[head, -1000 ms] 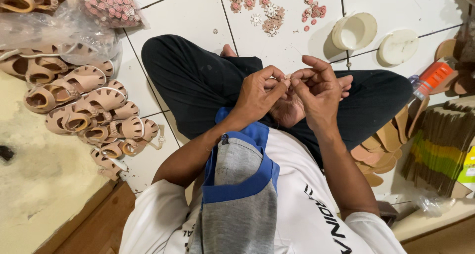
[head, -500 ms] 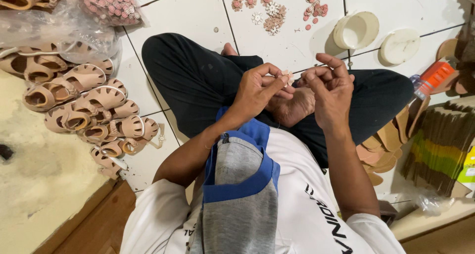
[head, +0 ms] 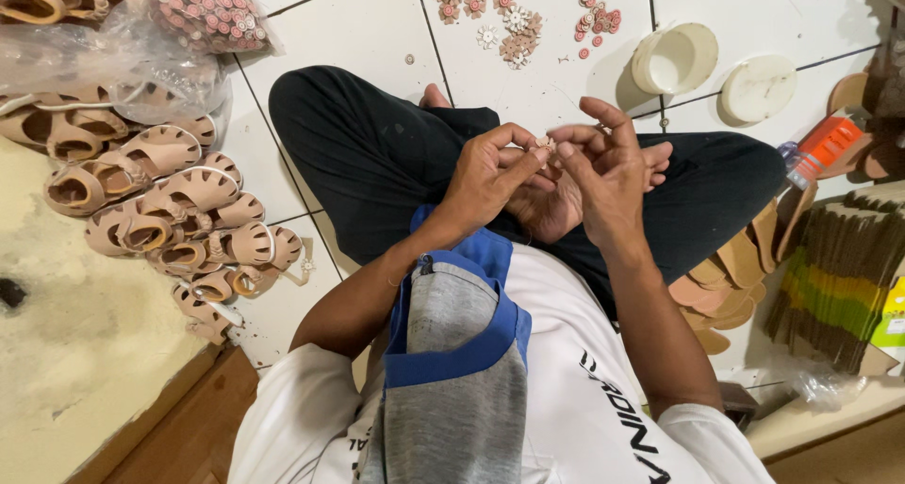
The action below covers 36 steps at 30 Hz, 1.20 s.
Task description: The person sits on the floor and assembles small flower-shaped decorative parts by hand. They pick up individual pieces, align them, and press them together, occasionally using a small container of adhesive. The person handles the parts one at a time and places the assembled units back on the floor.
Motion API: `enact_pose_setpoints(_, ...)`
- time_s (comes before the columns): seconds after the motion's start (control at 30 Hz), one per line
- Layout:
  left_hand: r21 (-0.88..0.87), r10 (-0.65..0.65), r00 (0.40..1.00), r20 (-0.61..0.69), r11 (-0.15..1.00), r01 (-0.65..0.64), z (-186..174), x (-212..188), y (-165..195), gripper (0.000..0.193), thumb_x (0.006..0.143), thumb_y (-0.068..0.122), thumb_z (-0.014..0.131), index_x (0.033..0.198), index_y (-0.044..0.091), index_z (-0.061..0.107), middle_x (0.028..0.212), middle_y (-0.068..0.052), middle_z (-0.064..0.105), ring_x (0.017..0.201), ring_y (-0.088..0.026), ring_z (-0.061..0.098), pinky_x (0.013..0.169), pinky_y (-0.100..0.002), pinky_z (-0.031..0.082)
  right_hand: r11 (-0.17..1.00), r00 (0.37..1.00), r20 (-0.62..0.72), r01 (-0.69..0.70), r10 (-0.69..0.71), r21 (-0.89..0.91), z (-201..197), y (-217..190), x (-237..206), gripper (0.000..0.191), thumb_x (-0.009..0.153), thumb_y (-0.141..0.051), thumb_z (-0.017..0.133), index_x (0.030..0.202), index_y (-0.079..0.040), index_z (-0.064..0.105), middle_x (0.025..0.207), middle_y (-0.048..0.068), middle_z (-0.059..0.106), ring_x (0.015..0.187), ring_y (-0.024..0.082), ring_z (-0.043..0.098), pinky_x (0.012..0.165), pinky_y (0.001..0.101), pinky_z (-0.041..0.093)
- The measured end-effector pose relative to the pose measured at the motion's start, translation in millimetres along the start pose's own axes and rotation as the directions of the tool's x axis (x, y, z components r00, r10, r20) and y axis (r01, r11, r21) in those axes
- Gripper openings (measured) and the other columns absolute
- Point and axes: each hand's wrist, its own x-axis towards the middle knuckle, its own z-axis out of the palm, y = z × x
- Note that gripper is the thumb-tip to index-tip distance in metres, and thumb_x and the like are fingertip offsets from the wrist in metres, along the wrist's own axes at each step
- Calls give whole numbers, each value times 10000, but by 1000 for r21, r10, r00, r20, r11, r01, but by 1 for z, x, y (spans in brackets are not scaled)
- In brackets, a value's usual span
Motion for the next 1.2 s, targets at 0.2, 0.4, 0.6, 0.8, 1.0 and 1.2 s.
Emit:
enact_pose_setpoints(0.2,23,-3,1000,13,1000,2,0,-1,1,201,1041,136,636,1064,-62,607,923,-200,773,832,-198,782,744,-277,640,995,1000,20,-19,17,93,5,1,4,495,1067,7,646,1505,25,416,1064,124,677,947,126,658,809,254,549)
enact_pose_setpoints(0.4,23,24,1000,-15,999,-24,-2,3,0,178,1038,100,639,1050,-75,611,914,-209,762,837,-193,766,751,-309,666,1000,999,48,5,-6,16,2,-5,0,556,996,44,659,1486,19,399,1136,113,676,1052,142,678,930,282,574)
enact_pose_setpoints(0.6,19,7,1000,0,1000,-7,-2,6,-3,167,1029,97,635,1047,-67,611,920,-200,763,832,-185,761,732,-307,669,999,999,16,-33,33,18,-1,-4,5,512,1011,31,672,1471,26,447,1093,105,688,1032,146,686,926,276,566)
enact_pose_setpoints(0.8,182,31,999,-10,983,-29,0,4,-3,163,1031,112,631,1052,-48,608,902,-180,782,822,-169,771,707,-256,626,999,999,-8,-35,34,-40,-1,2,6,507,1006,52,688,1454,16,453,1036,97,682,916,117,671,799,241,560)
enact_pose_setpoints(1.0,155,27,1000,-13,988,-25,2,3,1,167,1041,124,633,1066,-40,613,909,-165,774,843,-153,759,738,-248,618,1000,1000,-23,7,-7,-15,-1,2,6,503,1007,78,659,1452,9,435,1008,97,675,876,120,674,774,244,568)
enact_pose_setpoints(1.2,97,54,998,-25,994,-51,4,5,-2,172,1030,124,656,1044,-39,605,902,-146,751,848,-148,754,737,-262,649,999,1000,-25,3,-4,-40,-3,6,4,490,1012,60,660,1453,14,452,1056,98,674,967,130,684,849,258,583)
